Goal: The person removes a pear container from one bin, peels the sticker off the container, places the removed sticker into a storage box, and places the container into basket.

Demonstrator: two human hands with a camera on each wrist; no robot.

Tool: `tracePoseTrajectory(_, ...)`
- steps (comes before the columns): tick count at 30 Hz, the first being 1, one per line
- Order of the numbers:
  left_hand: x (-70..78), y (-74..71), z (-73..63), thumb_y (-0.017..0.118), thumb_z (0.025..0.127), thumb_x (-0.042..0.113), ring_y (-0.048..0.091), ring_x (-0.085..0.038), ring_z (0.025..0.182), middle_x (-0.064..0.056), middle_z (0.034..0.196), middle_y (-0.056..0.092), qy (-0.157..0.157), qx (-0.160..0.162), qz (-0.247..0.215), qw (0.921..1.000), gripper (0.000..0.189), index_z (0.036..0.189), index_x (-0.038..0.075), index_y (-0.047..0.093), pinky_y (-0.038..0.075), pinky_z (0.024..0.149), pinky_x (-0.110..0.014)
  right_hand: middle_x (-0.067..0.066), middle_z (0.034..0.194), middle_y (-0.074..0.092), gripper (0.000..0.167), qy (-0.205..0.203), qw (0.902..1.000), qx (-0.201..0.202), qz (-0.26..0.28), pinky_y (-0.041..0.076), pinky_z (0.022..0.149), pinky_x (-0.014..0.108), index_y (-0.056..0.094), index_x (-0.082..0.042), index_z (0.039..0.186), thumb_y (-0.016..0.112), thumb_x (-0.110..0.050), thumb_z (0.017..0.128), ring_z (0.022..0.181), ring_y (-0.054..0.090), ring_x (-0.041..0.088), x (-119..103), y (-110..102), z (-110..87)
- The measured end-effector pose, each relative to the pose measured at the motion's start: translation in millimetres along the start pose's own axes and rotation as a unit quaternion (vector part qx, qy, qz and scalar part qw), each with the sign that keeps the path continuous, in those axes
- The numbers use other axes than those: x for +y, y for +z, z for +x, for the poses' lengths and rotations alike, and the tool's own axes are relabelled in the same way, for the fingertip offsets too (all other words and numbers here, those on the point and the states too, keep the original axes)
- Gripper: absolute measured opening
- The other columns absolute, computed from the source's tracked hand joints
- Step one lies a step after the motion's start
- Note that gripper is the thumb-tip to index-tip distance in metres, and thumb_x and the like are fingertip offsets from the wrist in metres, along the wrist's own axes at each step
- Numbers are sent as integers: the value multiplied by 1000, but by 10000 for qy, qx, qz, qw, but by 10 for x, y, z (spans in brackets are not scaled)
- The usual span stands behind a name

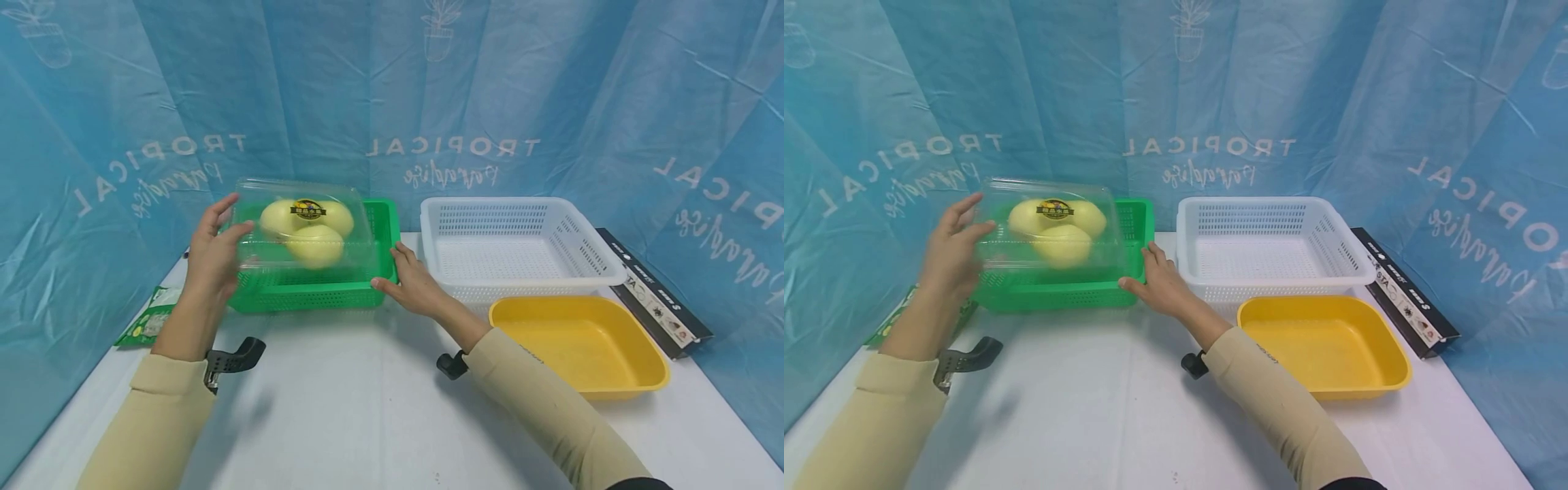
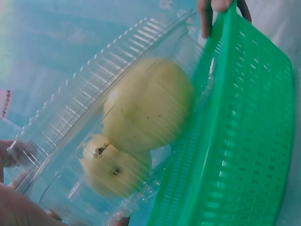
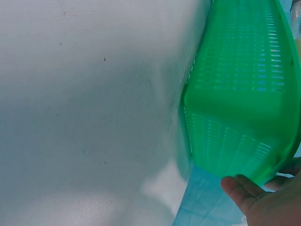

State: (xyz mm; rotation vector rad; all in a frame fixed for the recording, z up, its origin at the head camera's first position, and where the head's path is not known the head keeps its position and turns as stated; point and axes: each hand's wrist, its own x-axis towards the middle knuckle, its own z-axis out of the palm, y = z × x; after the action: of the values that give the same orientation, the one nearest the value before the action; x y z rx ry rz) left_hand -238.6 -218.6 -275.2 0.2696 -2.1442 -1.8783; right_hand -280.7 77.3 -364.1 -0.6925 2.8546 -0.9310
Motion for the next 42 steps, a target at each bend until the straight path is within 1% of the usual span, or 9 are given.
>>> tracePoseTrajectory(1,14,-8,-25,54,96,28,46,-13,85,6,158,9,-22,30,-141,9999,49,139,44,38,25,49,-25,12,160,2,84,2,10000,8,15,27,114,53,12,-4,151,47,-53,93,144,19,39,0,-1,-1)
tracePoseTrajectory(3,36,-22,-80,55,95,27,41,-19,121,7,158,8,-80,43,-425,9991,49,139,44,38,36,59,-26,12,160,2,84,8,10000,15,44,27,114,53,12,-3,151,47,-53,93,144,19,39,0,-2,-1)
tracePoseTrajectory(5,49,-31,-130,55,95,25,40,-24,126,8,158,7,-154,57,-731,9972,50,139,43,39,48,82,-37,12,160,2,84,8,9999,19,100,27,114,53,12,-3,151,48,-52,93,144,20,39,1,-3,-1)
tracePoseTrajectory(7,65,-46,-192,54,96,23,8,-28,147,10,159,5,-207,-5,-1094,9938,50,139,43,38,37,103,-58,12,160,2,84,8,9999,12,162,27,114,52,12,-3,151,48,-52,93,144,20,38,2,-1,0)
tracePoseTrajectory(10,82,-69,-280,54,96,18,5,-28,148,12,159,3,-194,-76,-1562,9875,52,140,41,39,23,107,-68,12,160,2,84,14,9996,18,298,27,114,51,13,-3,151,49,-52,93,145,19,36,4,2,2)
tracePoseTrajectory(19,108,-142,-574,55,95,19,6,-23,148,11,159,8,-3,-56,-1734,9848,52,140,40,39,29,104,-64,13,159,3,83,-30,9977,110,665,28,115,50,14,-2,150,53,-49,92,144,21,34,15,9,0)
tracePoseTrajectory(26,26,-196,-811,56,95,17,11,-27,147,3,159,4,205,-282,-1992,9793,55,144,32,36,59,68,-32,18,156,6,82,-158,9958,224,874,29,114,48,16,2,148,58,-41,91,143,21,36,30,3,15)
tracePoseTrajectory(33,-130,-262,-1049,56,94,11,44,-14,121,1,151,18,291,-690,-2381,9684,57,145,28,35,58,74,-29,17,155,7,82,-167,9935,287,1093,26,115,48,18,2,147,61,-38,90,145,17,35,47,12,36)
tracePoseTrajectory(42,-344,-301,-1307,48,97,6,26,-26,137,1,152,13,2,-966,-2385,9663,59,148,29,27,57,79,-33,19,156,7,81,-189,9922,335,1190,24,117,47,19,3,146,63,-33,89,145,16,35,71,26,46)
